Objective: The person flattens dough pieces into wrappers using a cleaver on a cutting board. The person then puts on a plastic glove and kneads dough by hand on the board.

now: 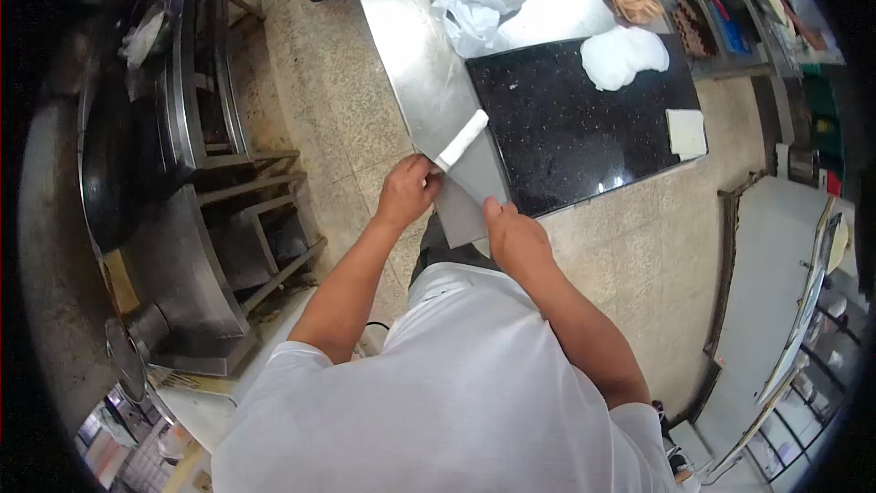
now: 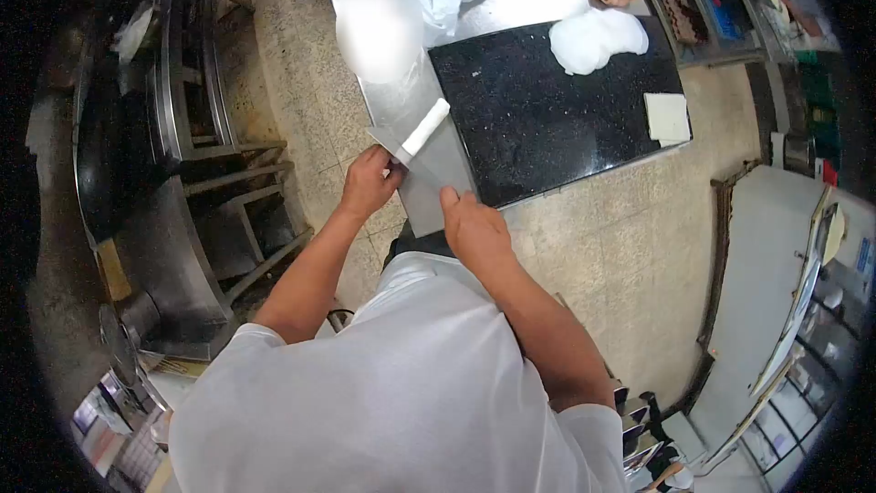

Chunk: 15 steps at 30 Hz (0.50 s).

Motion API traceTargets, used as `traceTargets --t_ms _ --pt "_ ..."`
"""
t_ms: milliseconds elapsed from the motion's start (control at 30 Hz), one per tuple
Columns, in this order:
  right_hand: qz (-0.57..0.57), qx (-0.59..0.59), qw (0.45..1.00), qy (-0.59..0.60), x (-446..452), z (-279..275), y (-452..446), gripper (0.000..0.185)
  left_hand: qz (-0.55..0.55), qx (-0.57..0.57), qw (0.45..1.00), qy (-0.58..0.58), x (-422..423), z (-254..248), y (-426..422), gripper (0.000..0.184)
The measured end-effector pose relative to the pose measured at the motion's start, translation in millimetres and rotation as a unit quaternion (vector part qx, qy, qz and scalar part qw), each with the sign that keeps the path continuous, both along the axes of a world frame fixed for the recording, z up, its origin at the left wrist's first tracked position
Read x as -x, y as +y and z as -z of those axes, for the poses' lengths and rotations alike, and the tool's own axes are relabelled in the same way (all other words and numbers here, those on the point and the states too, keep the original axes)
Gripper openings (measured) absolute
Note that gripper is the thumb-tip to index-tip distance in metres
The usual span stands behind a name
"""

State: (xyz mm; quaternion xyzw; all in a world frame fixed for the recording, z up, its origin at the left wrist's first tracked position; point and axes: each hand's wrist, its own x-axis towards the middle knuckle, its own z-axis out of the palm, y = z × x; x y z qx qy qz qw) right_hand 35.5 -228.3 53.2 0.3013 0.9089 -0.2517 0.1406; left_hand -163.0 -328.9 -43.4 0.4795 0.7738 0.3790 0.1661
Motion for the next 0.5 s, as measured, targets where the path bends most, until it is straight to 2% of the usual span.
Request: traceTargets --t_ms 133,200,233,300,333,400,467,500 --pt "0.074 0.072 0.994 0.028 -45.0 4.5 -14.8 0.02 0.039 0.09 0.995 0.003 7.0 -18.9 -1.0 0.014" --pt "0.105 0.095 0.988 0.059 -70.0 7.7 -3.5 0.019 0.02 0.033 0.998 0.043 24.8 -8.6 14.3 0.02" --pt "0.115 0.087 0.987 0.064 -86.0 6.6 2.6 0.019 0.03 0.026 0.998 0.047 26.0 -20.8 25.9 0.02" --pt "0.159 0.157 0.972 0.068 -126.2 4.0 6.4 0.017 -0.027 0.159 0.982 0.095 17.5 -42.6 35.9 0.031" --pt "0.162 0.159 0.972 0.068 -149.4 1.2 7.1 0.017 -0.024 0.161 0.982 0.096 2.8 -40.3 42.7 0.031" --pt "0.308 0.211 0.918 0.135 -191.9 -5.0 10.8 0.023 0.126 0.078 0.951 0.27 -32.1 -36.2 72.2 0.044" --pt "0.36 0.194 0.894 0.184 -230.3 -14.1 20.9 0.024 0.363 0.218 0.879 0.219 -81.2 -62.4 117.7 0.033" --pt "0.408 0.184 0.868 0.216 -248.9 -23.0 22.6 0.025 0.344 0.132 0.886 0.282 -107.4 -42.8 122.1 0.035"
